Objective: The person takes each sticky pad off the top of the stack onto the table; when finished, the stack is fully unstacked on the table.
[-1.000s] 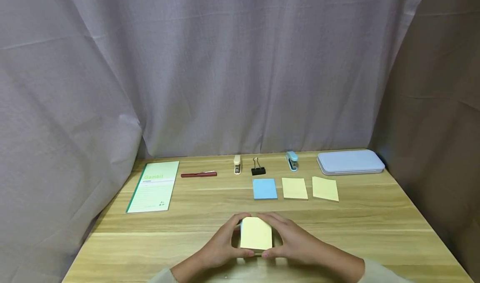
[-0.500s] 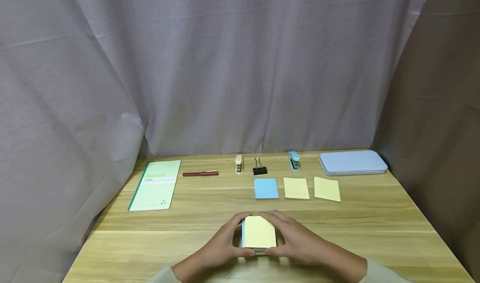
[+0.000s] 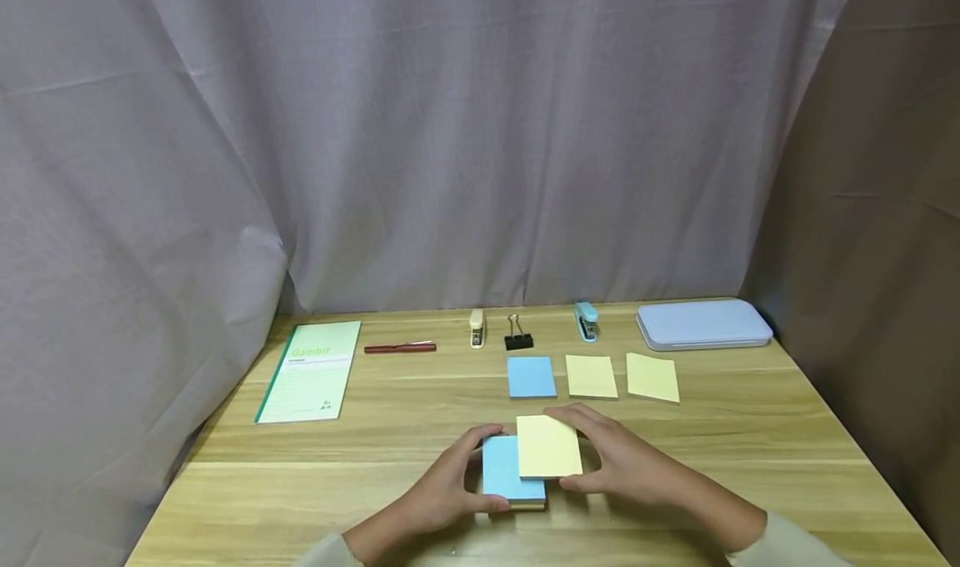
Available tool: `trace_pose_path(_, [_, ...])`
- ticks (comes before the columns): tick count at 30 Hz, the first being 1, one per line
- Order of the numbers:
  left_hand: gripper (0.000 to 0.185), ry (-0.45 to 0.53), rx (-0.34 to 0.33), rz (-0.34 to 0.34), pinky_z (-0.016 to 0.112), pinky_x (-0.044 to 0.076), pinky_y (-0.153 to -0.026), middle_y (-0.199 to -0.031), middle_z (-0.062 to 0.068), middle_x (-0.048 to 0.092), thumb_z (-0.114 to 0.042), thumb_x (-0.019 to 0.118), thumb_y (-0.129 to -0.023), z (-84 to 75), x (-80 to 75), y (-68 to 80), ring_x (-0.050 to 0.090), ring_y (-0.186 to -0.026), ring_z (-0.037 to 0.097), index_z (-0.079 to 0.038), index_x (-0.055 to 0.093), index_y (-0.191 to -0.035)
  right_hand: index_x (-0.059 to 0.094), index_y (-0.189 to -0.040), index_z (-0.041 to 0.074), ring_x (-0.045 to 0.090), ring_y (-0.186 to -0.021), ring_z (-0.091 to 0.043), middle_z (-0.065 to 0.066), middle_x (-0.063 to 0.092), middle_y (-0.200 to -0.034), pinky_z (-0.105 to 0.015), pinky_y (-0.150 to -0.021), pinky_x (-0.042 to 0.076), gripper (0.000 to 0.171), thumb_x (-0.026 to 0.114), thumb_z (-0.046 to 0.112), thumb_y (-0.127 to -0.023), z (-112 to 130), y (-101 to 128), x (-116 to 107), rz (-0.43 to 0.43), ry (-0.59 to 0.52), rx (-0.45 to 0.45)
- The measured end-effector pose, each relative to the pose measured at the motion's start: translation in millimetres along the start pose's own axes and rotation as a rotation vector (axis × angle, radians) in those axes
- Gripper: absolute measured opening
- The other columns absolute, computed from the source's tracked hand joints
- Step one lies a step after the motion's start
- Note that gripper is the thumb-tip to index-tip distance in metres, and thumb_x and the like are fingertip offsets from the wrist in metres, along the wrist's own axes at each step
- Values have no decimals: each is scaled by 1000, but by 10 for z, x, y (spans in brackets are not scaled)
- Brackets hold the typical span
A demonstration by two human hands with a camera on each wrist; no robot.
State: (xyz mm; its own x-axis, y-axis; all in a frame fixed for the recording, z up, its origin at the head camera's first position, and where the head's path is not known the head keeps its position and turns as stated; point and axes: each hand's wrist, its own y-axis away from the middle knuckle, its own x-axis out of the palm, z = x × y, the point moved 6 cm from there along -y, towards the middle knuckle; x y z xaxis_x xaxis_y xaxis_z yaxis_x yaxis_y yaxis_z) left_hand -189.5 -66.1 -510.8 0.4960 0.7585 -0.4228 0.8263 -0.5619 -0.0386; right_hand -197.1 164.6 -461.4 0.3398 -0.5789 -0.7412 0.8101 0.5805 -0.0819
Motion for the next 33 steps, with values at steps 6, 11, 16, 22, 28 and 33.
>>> trace_pose_path(6, [90, -4, -6, -2, 42, 33, -120, -150, -3, 52, -27, 90, -82, 19, 10, 3, 53, -135, 28, -11, 39, -154, 42, -156, 17, 49, -138, -31, -6, 53, -149, -58, -109, 45, 84, 85, 36, -86, -245, -10, -154, -37, 14, 41])
trace_pose_path(11, [90, 1, -11, 0, 44, 34, -119, -151, -3, 51, -27, 89, -82, 16, 8, 6, 53, -135, 31, -12, 39, -154, 43, -155, 11, 48, -140, -34, -8, 52, -150, -59, -111, 42, 85, 85, 35, -86, -455, -33, -233, -47, 17, 90])
trace_pose_path(16, [89, 11, -12, 6, 44, 34, -119, -151, -2, 51, -27, 89, -83, 9, 12, 7, 53, -135, 32, -12, 38, -155, 43, -154, 6, 46, -140, -38, -14, 51, -151, -62, -112, 40, 87, 84, 40, -86, -636, -33, -226, -47, 32, 112])
trace_pose_path(22, [89, 14, -12, 5, 43, 34, -119, -150, -3, 51, -27, 89, -82, 15, 12, 5, 53, -135, 32, -13, 39, -154, 46, -152, 5, 53, -133, -32, -10, 57, -143, -56, -110, 44, 84, 85, 38, -85, -708, -31, -143, -21, 77, 79])
trace_pose_path(28, [89, 23, -11, 7, 40, 34, -118, -150, -3, 51, -27, 89, -83, 14, 9, 6, 53, -135, 31, -13, 38, -154, 45, -152, 3, 54, -130, -31, -10, 57, -141, -56, -107, 47, 84, 85, 36, -86, -678, -28, -99, -10, 107, 15])
trace_pose_path(33, [89, 28, -15, 9, 40, 34, -118, -151, -2, 51, -26, 89, -83, 3, -1, 3, 53, -136, 31, -12, 39, -154, 43, -154, 3, 54, -131, -32, -11, 55, -143, -57, -107, 47, 86, 85, 36, -85, -687, -20, -80, -11, 128, 6])
